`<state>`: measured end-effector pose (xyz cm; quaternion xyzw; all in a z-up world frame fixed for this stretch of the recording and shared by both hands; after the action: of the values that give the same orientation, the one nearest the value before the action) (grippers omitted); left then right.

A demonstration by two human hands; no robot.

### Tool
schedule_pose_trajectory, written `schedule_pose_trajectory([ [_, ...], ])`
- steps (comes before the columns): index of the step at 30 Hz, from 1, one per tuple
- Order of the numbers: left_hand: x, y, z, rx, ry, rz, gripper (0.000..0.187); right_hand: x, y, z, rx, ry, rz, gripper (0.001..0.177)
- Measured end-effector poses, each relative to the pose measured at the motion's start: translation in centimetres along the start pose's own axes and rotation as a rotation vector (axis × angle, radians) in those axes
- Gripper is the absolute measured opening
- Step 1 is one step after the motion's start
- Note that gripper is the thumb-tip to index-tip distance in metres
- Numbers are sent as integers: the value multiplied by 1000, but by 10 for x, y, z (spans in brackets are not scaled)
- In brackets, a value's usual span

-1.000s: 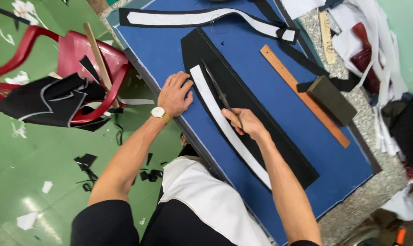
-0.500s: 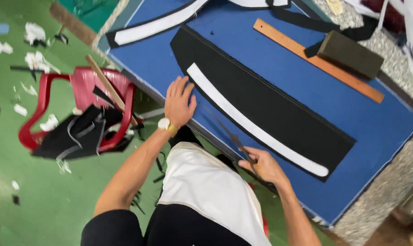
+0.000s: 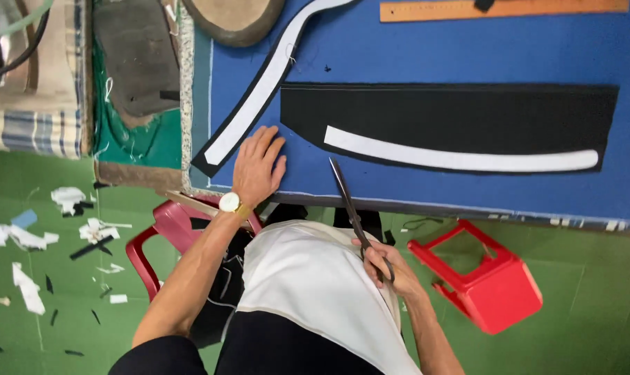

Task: The person places a white fabric strip on a black fabric piece and trims the white strip with scissors to match the black piece's shape. The person repeats this process with a second white strip, then stacks the finished pieces on the table.

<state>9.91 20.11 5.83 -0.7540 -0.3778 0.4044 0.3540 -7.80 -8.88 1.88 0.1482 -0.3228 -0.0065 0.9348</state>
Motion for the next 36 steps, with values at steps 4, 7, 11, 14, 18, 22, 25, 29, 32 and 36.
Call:
schedule_pose_trajectory([
  [4,6,25,-12,81,124,-13,41,-1,34,-1,-102,-16,-65,59],
  [7,8,25,-15,85,117,-2,40,14,61,-1,-156,-16,-15,52],
  [11,11,33,-12,113,122,-11,42,-6,74,-17,-200,-62,7,51],
  [14,12,33,-9,101,118,6,42,-31,79,-37,-268,-117,-11,44],
  [18,14,35,-9,108,120,-12,44,-28,102,-57,-333,-142,-129,41],
  [22,13,34,-9,87,124,-21,44,-20,118,-70,-400,-161,-152,47],
  [25,13,35,-8,82,120,-24,44,-35,126,-86,-425,-187,-157,50],
  [29,12,33,-9,85,122,-4,43,-30,137,-88,-479,-228,-162,46],
  [32,12,33,-9,83,125,-5,43,-23,141,-85,-497,-225,-143,48],
  [36,13,33,-8,82,123,-15,43,-24,141,-86,-524,-216,-120,46],
])
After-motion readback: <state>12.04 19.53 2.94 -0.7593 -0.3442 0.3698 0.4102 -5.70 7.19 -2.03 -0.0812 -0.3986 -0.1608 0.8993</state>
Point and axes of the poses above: each hand's wrist, its own z-axis away from the middle knuckle, its own y-axis out of the palm, x = y × z, the point moved 8 cm from there along -z, towards the middle knuckle, and after that the axes turned 7 degrees about -x, right-handed, at the moved point
